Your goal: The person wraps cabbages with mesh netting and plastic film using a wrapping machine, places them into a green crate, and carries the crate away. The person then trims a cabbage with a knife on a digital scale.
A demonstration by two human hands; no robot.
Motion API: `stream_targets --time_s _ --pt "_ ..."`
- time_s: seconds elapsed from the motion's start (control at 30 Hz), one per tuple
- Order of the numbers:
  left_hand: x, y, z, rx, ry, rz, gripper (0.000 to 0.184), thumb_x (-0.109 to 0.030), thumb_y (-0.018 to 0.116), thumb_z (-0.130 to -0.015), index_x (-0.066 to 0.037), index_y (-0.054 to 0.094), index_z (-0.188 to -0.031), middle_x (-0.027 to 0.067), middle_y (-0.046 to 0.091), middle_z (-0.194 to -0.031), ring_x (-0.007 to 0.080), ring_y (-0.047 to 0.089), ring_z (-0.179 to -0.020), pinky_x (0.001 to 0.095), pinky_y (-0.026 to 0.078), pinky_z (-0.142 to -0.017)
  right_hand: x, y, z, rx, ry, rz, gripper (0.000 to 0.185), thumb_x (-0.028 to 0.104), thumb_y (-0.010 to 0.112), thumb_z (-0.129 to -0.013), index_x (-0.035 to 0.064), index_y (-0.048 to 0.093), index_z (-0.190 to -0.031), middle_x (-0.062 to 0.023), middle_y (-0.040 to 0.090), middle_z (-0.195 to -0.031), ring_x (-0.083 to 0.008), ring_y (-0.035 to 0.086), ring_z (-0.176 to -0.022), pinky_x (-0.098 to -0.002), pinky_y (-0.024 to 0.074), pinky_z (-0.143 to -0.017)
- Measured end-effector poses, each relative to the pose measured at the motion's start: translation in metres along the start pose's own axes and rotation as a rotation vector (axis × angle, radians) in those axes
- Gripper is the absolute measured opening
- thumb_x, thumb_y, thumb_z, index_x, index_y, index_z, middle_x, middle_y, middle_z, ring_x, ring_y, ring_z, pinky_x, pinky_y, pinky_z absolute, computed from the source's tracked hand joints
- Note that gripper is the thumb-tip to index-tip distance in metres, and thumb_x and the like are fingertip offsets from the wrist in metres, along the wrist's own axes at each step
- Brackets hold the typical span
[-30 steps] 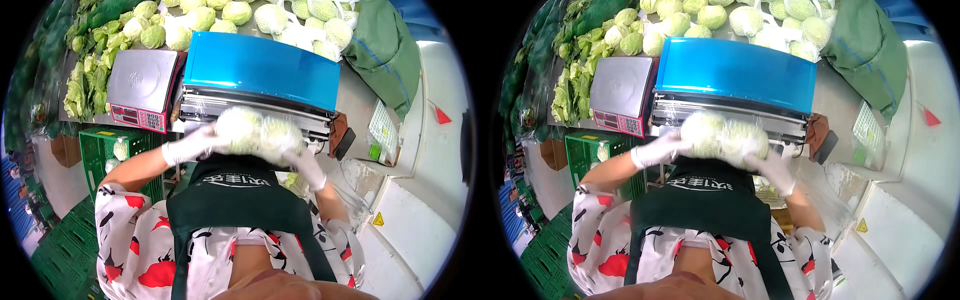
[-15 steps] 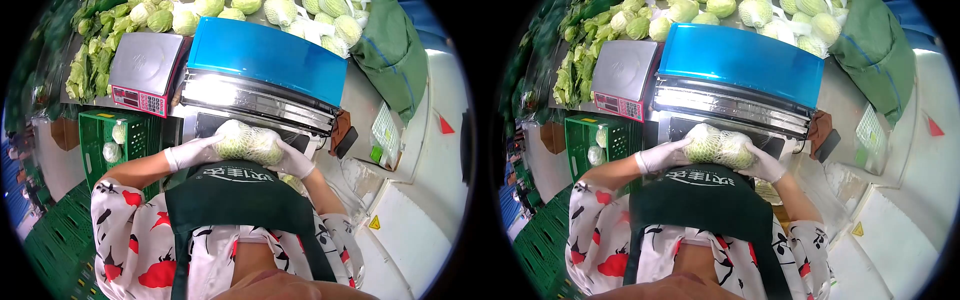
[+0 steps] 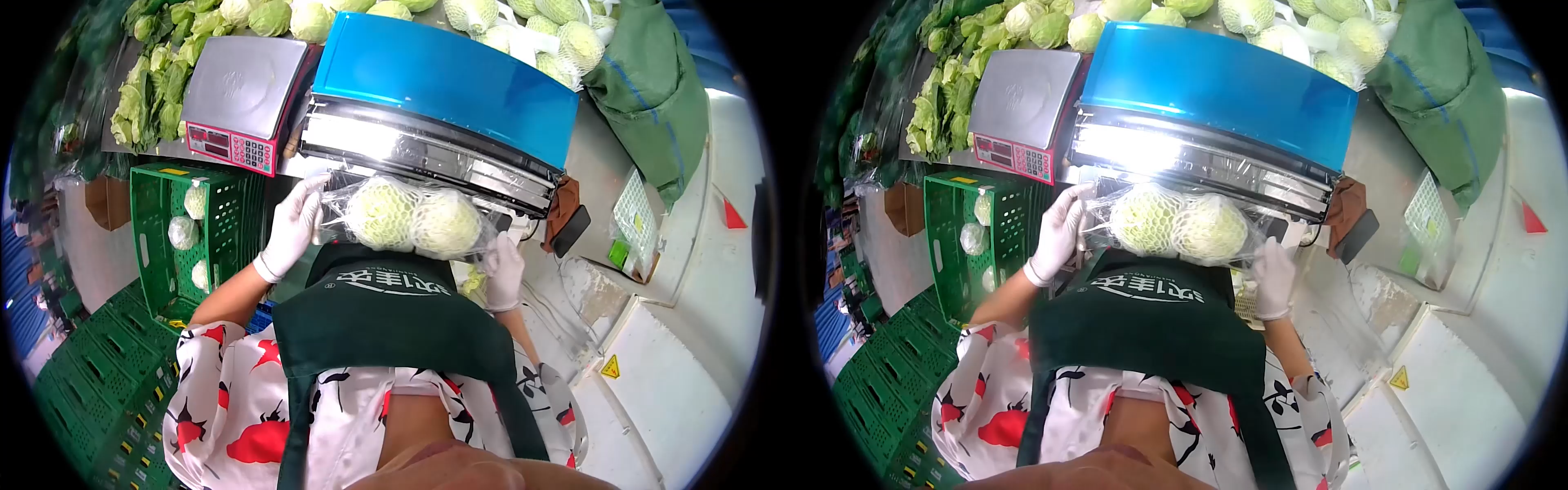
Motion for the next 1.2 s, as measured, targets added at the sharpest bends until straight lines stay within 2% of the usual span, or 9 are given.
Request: stream_targets --time_s 0.13,0.23,0.4,0.5,0.63,0.83,1.0,1.13,1.2 --pt "0.088 0.004 0.013 0.239 -0.158 0.036 0.026 -0.018 0.048 -0.105 -0.004 0.067 -0.116 -0.0074 0.048 -0.061 0.0013 0.037 -0.046 0.0196 0.031 -0.042 -0.058 -0.033 0.013 0.016 0.418 0.163 0.031 0.027 0.052 -0.104 0.0076 0.062 -0.083 0.0037 0.047 -0.057 -0.0118 0.046 -0.049 -0.0287 0.043 -0.052" --pt "0.138 0.023 0.034 0.476 -0.631 -0.118 0.024 -0.021 0.056 -0.101 -0.003 0.072 -0.104 -0.0045 0.061 -0.07 0.0029 0.047 -0.052 0.0213 0.036 -0.045 -0.132 -0.025 0.005 0.358 -0.383 1.026 0.033 0.025 0.052 -0.101 0.003 0.07 -0.086 -0.0066 0.069 -0.08 -0.0253 0.065 -0.072 -0.04 0.0512 -0.063" --pt "0.148 0.071 0.027 0.543 -0.452 0.239 0.023 -0.013 0.058 -0.099 0.0 0.07 -0.115 0.0008 0.07 -0.09 0.0081 0.064 -0.078 0.0246 0.051 -0.066 -0.241 0.029 -0.012 0.02 0.55 -0.576 0.035 0.028 0.045 -0.098 0.0054 0.066 -0.115 -0.0165 0.068 -0.111 -0.0308 0.064 -0.107 -0.0446 0.0516 -0.089" --pt "0.089 0.075 0.002 0.417 -0.056 0.307 0.02 -0.008 0.056 -0.099 0.003 0.069 -0.111 0.0032 0.07 -0.095 0.0101 0.065 -0.087 0.0276 0.053 -0.076 -0.21 0.044 -0.012 0.112 0.511 -0.583 0.041 0.034 0.044 -0.098 0.0042 0.06 -0.121 -0.0168 0.064 -0.118 -0.0306 0.06 -0.112 -0.0439 0.0477 -0.094" --pt "-0.026 0.101 -0.015 0.756 0.312 0.224 0.027 -0.022 0.059 -0.095 0.003 0.068 -0.102 0.0071 0.068 -0.099 0.013 0.061 -0.093 0.0283 0.049 -0.083 -0.116 0.063 0.001 0.274 0.397 -0.514 0.053 0.043 0.043 -0.098 0.0026 0.053 -0.13 -0.0172 0.059 -0.127 -0.0304 0.056 -0.119 -0.043 0.0424 -0.102" --pt "-0.056 0.09 0.023 1.046 0.043 0.849 0.053 -0.035 0.053 -0.097 0.012 0.065 -0.118 0.0212 0.064 -0.126 0.0277 0.057 -0.121 0.0375 0.038 -0.108 0.026 0.131 0.034 0.401 0.184 -0.45 0.072 0.056 0.041 -0.098 0.0001 0.042 -0.144 -0.0178 0.051 -0.141 -0.03 0.049 -0.13 -0.0416 0.0345 -0.112" --pt "-0.021 0.034 0.016 0.528 -0.27 1.114 0.054 -0.036 0.04 -0.105 0.008 0.054 -0.133 0.0208 0.06 -0.132 0.0272 0.057 -0.123 0.0383 0.039 -0.11 0.012 0.177 0.032 0.64 0.03 0.025 0.073 0.057 0.04 -0.099 0.0016 0.04 -0.147 -0.0139 0.05 -0.144 -0.0272 0.047 -0.133 -0.0392 0.0347 -0.113" --pt "-0.034 -0.066 0.048 0.031 0.182 1.229 0.071 -0.052 0.036 -0.105 0.0 0.028 -0.152 0.0163 0.045 -0.149 0.0254 0.047 -0.135 0.0412 0.034 -0.114 0.013 0.257 0.014 0.744 0.101 -0.171 0.07 0.054 0.039 -0.1 0.0021 0.04 -0.147 -0.0127 0.05 -0.144 -0.0259 0.049 -0.132 -0.0412 0.0369 -0.111" --pt "-0.015 -0.095 0.079 -0.223 0.444 0.988 0.076 -0.051 0.041 -0.104 -0.002 0.017 -0.156 0.0146 0.037 -0.155 0.0257 0.04 -0.14 0.0412 0.028 -0.117 0.045 0.329 0.035 0.878 -0.311 0.272 0.069 0.05 0.045 -0.1 0.0014 0.035 -0.149 -0.0131 0.048 -0.145 -0.0256 0.047 -0.133 -0.0398 0.0366 -0.111"
Point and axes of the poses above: each hand's wrist, its own z-axis away from the middle knuckle, its own y-axis out of the palm, x = y × z, the point moved 7 cm from there along -z, towards the middle knuckle
